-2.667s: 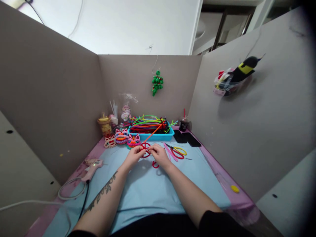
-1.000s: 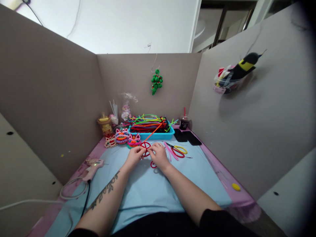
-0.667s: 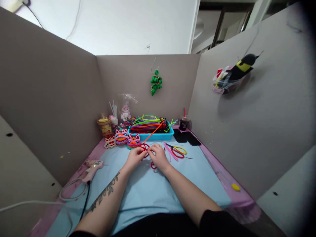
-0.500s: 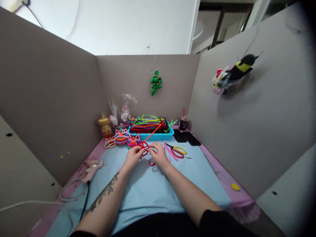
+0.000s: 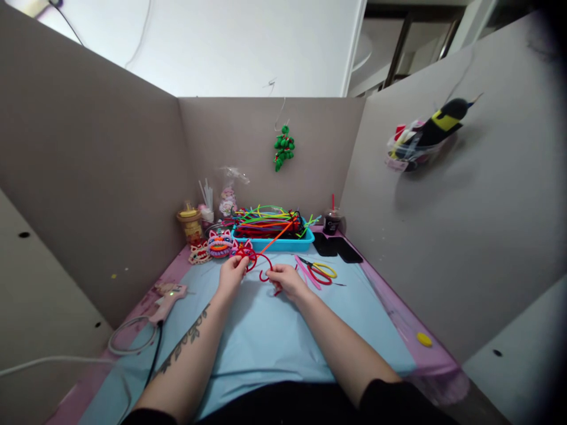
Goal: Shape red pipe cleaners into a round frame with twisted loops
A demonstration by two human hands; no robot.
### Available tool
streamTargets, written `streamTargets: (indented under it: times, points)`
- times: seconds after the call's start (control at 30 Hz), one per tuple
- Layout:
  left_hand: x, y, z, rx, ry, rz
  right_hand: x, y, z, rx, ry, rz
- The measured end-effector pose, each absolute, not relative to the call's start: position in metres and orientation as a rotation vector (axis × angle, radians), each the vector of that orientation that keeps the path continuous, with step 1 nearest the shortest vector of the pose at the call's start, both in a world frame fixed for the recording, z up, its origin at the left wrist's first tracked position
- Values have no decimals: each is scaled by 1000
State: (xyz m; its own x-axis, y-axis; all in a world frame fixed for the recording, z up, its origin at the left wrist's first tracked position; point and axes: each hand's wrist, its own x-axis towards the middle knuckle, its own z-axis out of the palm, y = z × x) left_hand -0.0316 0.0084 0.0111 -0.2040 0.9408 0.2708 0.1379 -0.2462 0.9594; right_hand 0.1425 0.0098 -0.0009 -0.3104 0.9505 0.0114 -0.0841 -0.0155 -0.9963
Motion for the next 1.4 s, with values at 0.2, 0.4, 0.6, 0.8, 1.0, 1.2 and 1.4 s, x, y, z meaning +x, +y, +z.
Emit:
streamTargets:
  times: [0.2,0.4,0.6,0.8,1.0,1.2,1.4]
  points:
    - [-25,5,13,1230,1237,1386,150,13,1,-1079,-1438,929]
    - [-22,-1,18,1126,1101,1194,151,11,2,-976,-1647,625]
    - [-21,-3,17,1106,1061,1122,151,17,-2,-1029,-1677,547]
    - [-20,-4,18,1143,998,1081,150,22,-5,-1035,-1724,661]
    - [-20,-1,17,1069,1068,1182,145,13,-5,-1054,-1614,508]
    - [-20,2,14,961,1104,1283,144,-7,9,-930,-1811,50]
    - [-15,-1,12,917,1071,1225,134,-9,6,-998,-1950,-126]
